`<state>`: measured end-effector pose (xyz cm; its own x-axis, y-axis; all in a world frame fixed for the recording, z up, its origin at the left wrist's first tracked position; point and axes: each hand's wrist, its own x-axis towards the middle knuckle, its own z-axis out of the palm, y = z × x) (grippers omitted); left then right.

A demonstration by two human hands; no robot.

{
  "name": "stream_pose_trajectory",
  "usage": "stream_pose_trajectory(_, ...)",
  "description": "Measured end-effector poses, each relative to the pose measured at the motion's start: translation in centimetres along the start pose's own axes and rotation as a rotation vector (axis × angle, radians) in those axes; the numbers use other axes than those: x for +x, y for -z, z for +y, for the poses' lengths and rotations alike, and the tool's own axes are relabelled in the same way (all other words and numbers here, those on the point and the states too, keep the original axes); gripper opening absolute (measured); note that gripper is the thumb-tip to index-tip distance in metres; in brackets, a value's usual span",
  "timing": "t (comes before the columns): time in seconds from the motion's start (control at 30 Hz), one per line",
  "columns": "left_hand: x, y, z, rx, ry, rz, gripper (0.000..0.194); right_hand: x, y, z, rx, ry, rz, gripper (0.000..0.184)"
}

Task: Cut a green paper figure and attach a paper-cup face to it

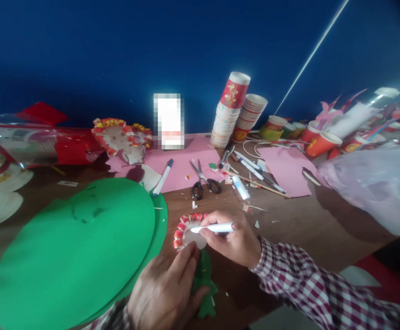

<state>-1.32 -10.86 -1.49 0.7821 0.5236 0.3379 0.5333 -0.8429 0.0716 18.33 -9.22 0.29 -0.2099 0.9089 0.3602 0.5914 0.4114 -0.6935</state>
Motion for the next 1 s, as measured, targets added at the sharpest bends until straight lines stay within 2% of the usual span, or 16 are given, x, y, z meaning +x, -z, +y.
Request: stream_pose_trajectory(1.0, -0.16, 0.0, 0.07, 0.005, 0.01, -0.005, 0.046, 0.01, -0.15, 0.02, 0.032, 0.048, -0.012, 0.011)
